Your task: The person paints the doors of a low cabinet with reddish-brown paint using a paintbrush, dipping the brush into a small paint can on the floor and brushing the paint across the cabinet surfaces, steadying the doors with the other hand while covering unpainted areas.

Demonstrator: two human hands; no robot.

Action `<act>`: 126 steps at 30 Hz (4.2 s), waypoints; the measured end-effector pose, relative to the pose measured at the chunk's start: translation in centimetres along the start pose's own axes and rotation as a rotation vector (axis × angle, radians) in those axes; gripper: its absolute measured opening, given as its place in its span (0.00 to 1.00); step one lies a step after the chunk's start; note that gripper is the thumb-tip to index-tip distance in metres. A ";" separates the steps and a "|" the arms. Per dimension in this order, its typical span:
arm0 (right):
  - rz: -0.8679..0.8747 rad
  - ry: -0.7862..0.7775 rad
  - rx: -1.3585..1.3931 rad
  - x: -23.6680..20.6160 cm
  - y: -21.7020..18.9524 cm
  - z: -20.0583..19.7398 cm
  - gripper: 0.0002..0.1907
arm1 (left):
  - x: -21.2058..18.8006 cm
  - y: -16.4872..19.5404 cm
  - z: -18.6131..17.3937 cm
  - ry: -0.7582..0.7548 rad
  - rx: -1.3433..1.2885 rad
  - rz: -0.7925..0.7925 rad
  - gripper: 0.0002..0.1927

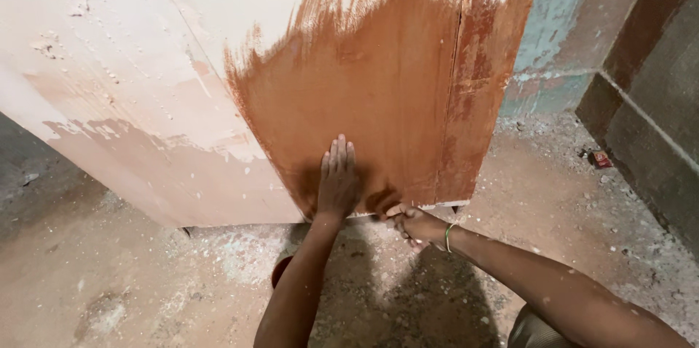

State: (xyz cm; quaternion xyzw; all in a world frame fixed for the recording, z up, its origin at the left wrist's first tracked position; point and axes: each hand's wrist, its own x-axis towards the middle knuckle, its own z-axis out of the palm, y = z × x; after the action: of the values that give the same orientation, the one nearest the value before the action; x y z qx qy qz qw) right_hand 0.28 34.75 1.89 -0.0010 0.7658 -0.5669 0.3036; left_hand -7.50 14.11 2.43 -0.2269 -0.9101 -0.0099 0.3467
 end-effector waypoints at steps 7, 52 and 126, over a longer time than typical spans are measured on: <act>-0.723 0.375 -0.170 -1.8 -3.7 0.0 0.20 | -0.6 -2.0 -0.9 -0.054 0.055 -0.023 0.40; -0.731 0.867 -0.011 -3.7 2.7 -0.9 0.31 | 1.3 -1.1 -3.7 0.223 -0.271 -0.127 0.43; -0.248 1.135 1.068 2.2 13.2 -3.4 0.23 | 0.7 4.0 4.2 -0.068 -0.550 -0.312 0.39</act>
State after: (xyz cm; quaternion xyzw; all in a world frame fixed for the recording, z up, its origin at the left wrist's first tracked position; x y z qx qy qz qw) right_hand 1.47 41.64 -10.05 0.3490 0.4222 -0.8016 -0.2396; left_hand -8.93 18.77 -0.85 -0.1698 -0.9082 -0.3010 0.2362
